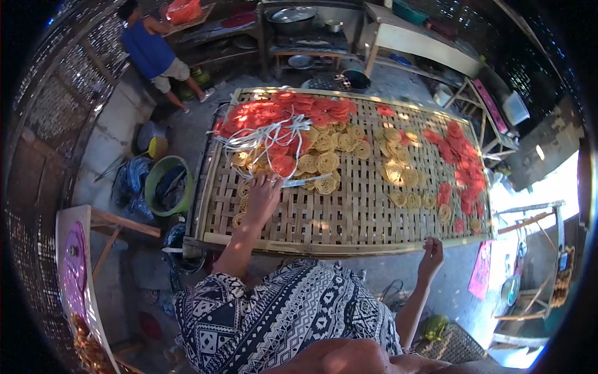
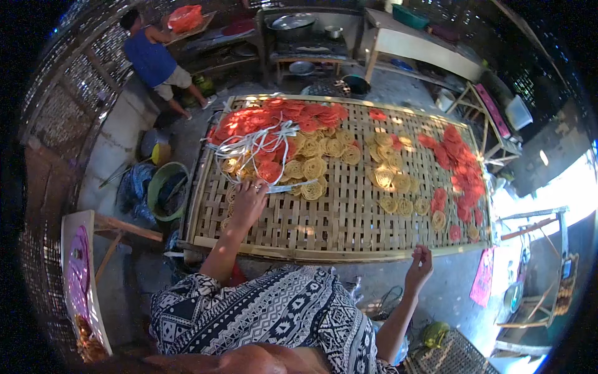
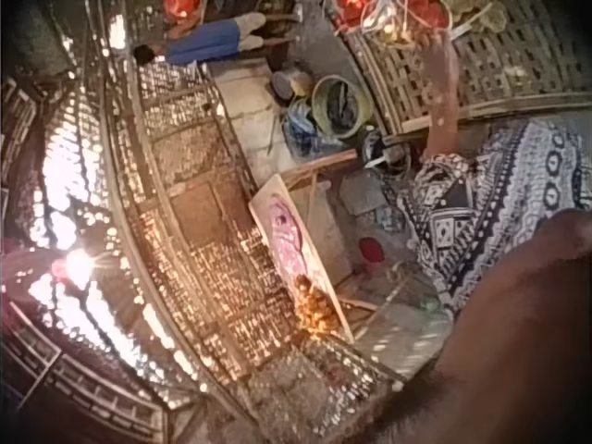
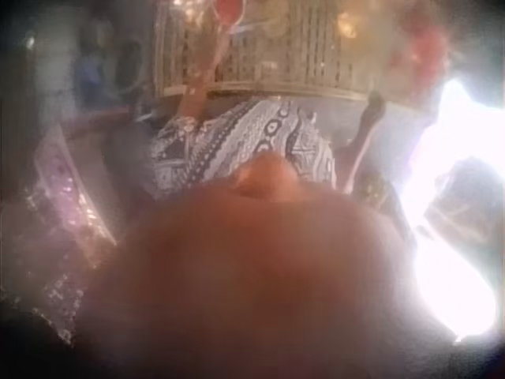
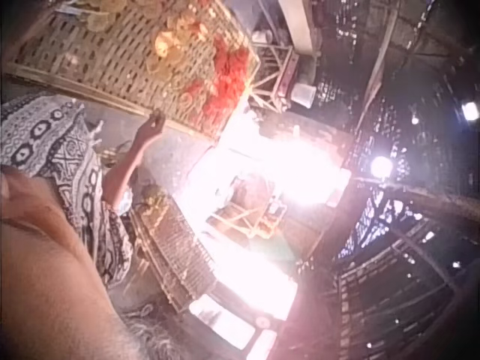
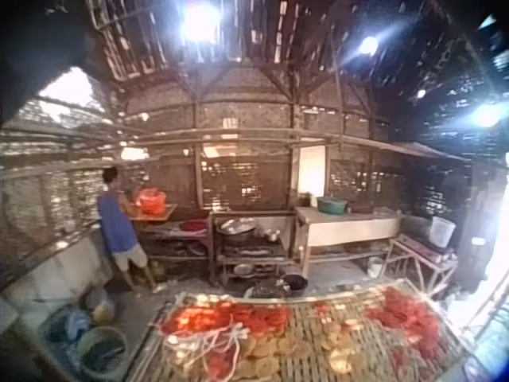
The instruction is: The person sorts and stacks yellow and red circular crackers on a large bamboo rack by hand, moving them between groups.
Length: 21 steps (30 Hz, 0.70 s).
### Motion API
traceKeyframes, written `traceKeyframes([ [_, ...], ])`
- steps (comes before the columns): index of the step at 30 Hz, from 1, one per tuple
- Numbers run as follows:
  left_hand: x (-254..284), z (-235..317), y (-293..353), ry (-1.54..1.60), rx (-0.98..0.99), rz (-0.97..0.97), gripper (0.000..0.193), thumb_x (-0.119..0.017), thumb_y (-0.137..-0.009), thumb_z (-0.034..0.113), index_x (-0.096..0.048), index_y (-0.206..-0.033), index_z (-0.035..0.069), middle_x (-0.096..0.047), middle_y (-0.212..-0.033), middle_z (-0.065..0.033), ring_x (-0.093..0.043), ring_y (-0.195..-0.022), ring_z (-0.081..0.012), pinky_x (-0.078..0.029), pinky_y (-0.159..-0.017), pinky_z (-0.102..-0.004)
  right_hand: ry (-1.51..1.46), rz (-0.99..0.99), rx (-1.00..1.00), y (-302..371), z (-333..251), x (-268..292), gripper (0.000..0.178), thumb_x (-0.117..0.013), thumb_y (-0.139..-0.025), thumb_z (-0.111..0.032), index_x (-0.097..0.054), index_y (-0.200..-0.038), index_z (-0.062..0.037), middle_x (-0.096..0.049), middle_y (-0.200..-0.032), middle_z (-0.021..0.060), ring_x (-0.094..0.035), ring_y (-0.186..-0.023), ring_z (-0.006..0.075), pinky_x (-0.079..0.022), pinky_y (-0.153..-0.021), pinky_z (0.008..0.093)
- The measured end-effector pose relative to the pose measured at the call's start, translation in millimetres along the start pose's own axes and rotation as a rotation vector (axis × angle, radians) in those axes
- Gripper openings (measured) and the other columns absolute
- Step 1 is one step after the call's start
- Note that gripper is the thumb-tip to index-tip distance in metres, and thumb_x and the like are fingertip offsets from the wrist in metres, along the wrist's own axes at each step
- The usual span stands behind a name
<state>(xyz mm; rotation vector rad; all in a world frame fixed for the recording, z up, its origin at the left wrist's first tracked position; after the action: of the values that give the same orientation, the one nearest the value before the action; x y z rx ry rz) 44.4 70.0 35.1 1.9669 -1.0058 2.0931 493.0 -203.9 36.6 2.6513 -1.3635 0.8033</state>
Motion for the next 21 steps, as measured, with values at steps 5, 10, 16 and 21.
traceKeyframes([
  [5, 7, 3, 11, 0.057, 0.075, 0.109, 0.027, -0.07, -0.075, 0.016, -0.06, -0.1, 0.012, -0.053, -0.109, -0.0028, -0.052, -0.097, -0.0255, -0.041, -0.086, -0.0422, -0.117, -0.296, 0.114, -1, -47, -68, 0.014, -0.055, -0.094, -0.011, -0.062, -0.096, 0.0001, -0.059, -0.075, 0.0035, -0.056, -0.071, 0.0102, -0.045, -0.068, 0.0249],
  [10, 13, 6, 2, -0.058, 0.141, 0.2, 0.024, -0.067, -0.077, 0.016, -0.062, -0.1, 0.014, -0.056, -0.108, -0.0005, -0.053, -0.095, -0.0229, -0.041, -0.084, -0.0399, -0.205, -0.542, 0.111, -15, -59, -122, 0.014, -0.057, -0.093, -0.011, -0.064, -0.096, 0.001, -0.059, -0.073, 0.0024, -0.056, -0.07, 0.0091, -0.046, -0.068, 0.0241],
  [16, 53, 31, 11, 0.165, 0.183, 0.462, 0.014, -0.07, -0.075, 0.015, -0.063, -0.087, 0.018, -0.06, -0.097, 0.002, -0.056, -0.09, -0.0217, -0.041, -0.079, -0.0386, -0.187, -0.653, 0.182, -30, -62, -135, 0.014, -0.058, -0.093, -0.011, -0.064, -0.096, 0.0019, -0.065, -0.08, 0.0061, -0.06, -0.074, 0.0113, -0.048, -0.071, 0.0253],
  [21, 68, 141, 24, 0.3, 0.041, 0.468, 0.018, -0.071, -0.073, 0.015, -0.064, -0.089, 0.02, -0.061, -0.097, 0.0036, -0.056, -0.092, -0.0189, -0.041, -0.081, -0.0376, -0.263, -0.774, 0.123, -34, -59, -137, 0.011, -0.06, -0.09, -0.007, -0.065, -0.096, 0.0016, -0.065, -0.087, 0.0086, -0.061, -0.079, 0.013, -0.049, -0.073, 0.0264],
])
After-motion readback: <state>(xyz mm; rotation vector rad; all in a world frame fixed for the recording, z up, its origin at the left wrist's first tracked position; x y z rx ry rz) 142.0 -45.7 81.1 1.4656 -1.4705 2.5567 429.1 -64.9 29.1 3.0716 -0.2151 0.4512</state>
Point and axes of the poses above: each hand's wrist, its own y-axis away from the middle knuckle, its own x-axis out of the back of the hand, z = x × y, the point moved 9 cm from there along -y, towards the middle knuckle
